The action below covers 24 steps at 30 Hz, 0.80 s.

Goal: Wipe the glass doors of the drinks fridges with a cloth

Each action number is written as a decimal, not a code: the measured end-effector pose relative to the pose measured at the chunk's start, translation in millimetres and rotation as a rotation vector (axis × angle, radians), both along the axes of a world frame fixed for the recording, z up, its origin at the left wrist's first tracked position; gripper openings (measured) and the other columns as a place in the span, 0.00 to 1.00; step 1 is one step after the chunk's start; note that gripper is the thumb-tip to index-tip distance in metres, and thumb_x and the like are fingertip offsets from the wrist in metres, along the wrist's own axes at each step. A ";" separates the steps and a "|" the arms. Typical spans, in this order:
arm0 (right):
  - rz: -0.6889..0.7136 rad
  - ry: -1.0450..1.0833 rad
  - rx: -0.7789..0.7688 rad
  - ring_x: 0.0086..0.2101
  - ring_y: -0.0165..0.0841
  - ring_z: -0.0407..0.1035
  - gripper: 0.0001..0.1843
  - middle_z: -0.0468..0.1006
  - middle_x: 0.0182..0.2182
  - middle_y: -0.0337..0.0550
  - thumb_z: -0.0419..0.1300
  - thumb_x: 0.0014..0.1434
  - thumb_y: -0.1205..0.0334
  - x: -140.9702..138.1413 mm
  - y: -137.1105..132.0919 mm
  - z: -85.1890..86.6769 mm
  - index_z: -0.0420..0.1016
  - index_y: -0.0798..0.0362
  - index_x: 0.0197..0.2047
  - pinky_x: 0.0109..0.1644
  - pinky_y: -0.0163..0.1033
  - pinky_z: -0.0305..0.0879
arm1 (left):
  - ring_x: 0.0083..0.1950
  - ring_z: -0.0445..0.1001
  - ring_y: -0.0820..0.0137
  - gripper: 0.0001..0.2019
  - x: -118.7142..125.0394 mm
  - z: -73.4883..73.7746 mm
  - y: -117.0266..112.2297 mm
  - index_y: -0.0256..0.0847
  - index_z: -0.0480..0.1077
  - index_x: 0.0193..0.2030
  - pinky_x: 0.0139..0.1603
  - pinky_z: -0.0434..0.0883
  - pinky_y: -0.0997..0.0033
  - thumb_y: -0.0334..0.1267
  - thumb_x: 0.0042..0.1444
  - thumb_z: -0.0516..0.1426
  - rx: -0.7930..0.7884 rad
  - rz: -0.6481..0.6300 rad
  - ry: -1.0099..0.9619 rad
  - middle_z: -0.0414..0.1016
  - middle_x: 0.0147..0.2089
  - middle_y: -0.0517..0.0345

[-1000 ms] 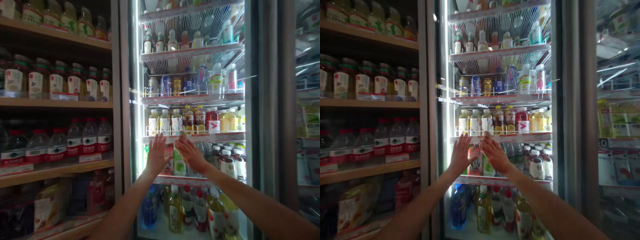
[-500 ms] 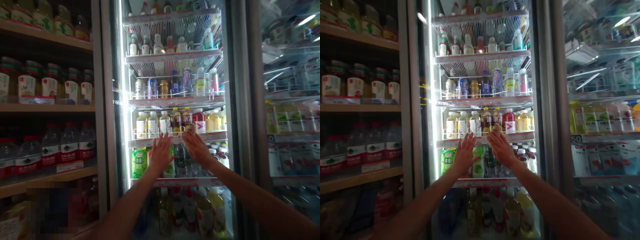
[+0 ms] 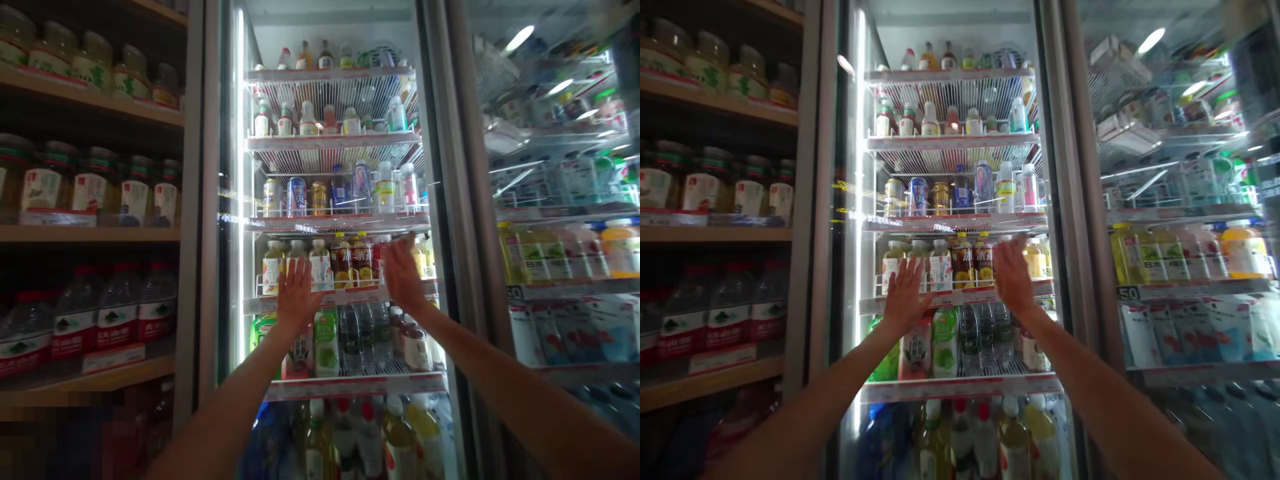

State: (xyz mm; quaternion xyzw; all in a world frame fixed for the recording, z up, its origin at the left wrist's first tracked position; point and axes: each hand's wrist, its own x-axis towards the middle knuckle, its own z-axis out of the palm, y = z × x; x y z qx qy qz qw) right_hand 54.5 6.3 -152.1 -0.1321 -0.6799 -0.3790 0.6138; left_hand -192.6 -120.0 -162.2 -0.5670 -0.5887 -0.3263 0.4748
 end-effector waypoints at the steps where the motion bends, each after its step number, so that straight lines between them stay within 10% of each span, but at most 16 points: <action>1: -0.009 -0.152 0.014 0.63 0.38 0.48 0.32 0.54 0.64 0.44 0.45 0.61 0.67 -4.9 -3.2 -1.8 0.41 0.47 0.68 0.62 0.53 0.56 | 0.70 0.43 0.55 0.33 -0.8 0.2 -0.5 0.34 0.50 0.65 0.66 0.50 0.46 0.48 0.57 0.51 -0.003 -0.001 0.002 0.45 0.69 0.46; 4: -0.003 -0.343 -0.010 0.61 0.36 0.53 0.30 0.61 0.61 0.42 0.46 0.61 0.66 -3.7 -3.5 4.0 0.49 0.45 0.66 0.62 0.49 0.57 | 0.70 0.44 0.55 0.33 -7.6 -3.7 -1.2 0.36 0.49 0.66 0.66 0.50 0.44 0.48 0.57 0.51 -0.007 -0.008 0.027 0.46 0.69 0.48; 10: 0.133 0.208 -0.183 0.65 0.43 0.36 0.30 0.44 0.67 0.45 0.38 0.65 0.56 -7.6 3.7 41.1 0.37 0.49 0.68 0.65 0.63 0.42 | 0.70 0.42 0.57 0.30 2.7 -5.9 5.3 0.37 0.47 0.66 0.66 0.50 0.44 0.43 0.59 0.50 0.060 -0.143 0.005 0.47 0.69 0.46; 15: 0.337 -0.006 -0.309 0.63 0.32 0.48 0.30 0.50 0.65 0.40 0.34 0.66 0.54 -74.3 -37.4 10.3 0.27 0.44 0.68 0.63 0.46 0.56 | 0.70 0.44 0.65 0.28 55.0 -2.0 21.4 0.38 0.40 0.68 0.66 0.55 0.57 0.39 0.62 0.44 0.047 -0.392 0.089 0.48 0.69 0.48; 19: 0.485 0.138 -0.392 0.58 0.32 0.59 0.29 0.53 0.64 0.48 0.27 0.66 0.61 -83.1 -53.3 4.2 0.18 0.51 0.67 0.58 0.44 0.61 | 0.70 0.41 0.61 0.27 79.5 1.3 37.5 0.35 0.45 0.67 0.66 0.54 0.51 0.35 0.62 0.42 0.017 -0.304 0.100 0.48 0.69 0.49; 24: 0.245 0.294 -0.240 0.62 0.39 0.49 0.30 0.51 0.65 0.48 0.35 0.65 0.58 -41.3 -29.9 16.8 0.33 0.50 0.69 0.63 0.52 0.52 | 0.70 0.43 0.60 0.23 97.3 22.8 51.9 0.42 0.54 0.64 0.68 0.48 0.48 0.37 0.62 0.42 -0.008 -0.268 0.258 0.50 0.68 0.55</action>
